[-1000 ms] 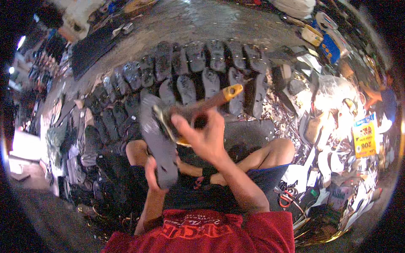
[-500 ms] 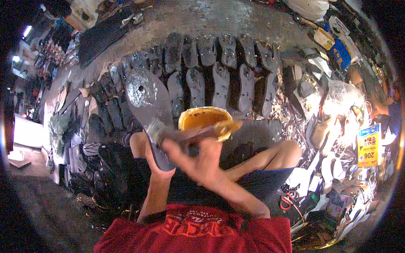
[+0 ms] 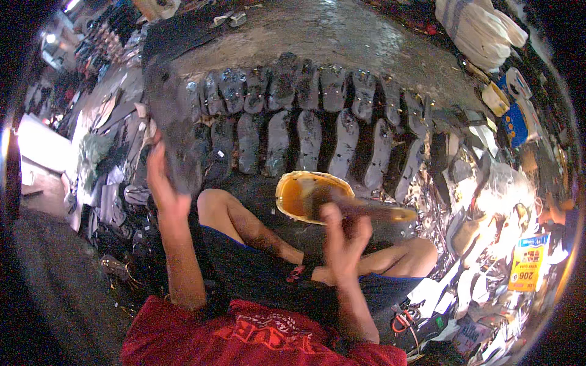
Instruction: The person sits on the floor and repeatedly applies a brown adhesive from a container onto the soles of black flip-flops using a brush. They handle each slipper one at a time, coat the sole, and place it back among many others on the floor.
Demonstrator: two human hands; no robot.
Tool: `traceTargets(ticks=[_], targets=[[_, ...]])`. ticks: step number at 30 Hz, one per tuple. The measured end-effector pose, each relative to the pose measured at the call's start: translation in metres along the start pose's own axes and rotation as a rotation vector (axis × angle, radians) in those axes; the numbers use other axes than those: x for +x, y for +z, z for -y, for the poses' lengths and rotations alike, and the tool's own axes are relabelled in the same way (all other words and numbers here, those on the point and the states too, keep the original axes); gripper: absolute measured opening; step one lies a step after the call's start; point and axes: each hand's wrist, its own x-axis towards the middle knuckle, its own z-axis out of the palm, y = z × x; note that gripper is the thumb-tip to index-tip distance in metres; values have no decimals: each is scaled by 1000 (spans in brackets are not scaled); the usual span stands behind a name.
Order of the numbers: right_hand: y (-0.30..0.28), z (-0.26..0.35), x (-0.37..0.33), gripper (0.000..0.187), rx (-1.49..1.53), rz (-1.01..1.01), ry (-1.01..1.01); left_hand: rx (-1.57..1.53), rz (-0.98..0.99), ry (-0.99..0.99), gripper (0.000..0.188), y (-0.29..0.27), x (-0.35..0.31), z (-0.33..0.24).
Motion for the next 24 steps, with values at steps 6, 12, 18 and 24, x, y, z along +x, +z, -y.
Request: traceTargets(ticks=[6, 12, 18, 24], targets=[[-39, -58, 15, 24, -105, -210, 171, -248, 51, -741, 33, -86, 104, 144], [-30, -56, 20, 37, -199, -298, 289, -168, -122, -789, 30, -88, 100, 226], [-53, -19, 36, 29, -556, -424, 82, 1480, -44, 354, 69, -192, 19, 70], [-23, -51, 53, 19, -852, 254, -147, 1601, 352, 48, 100, -269, 28, 93]])
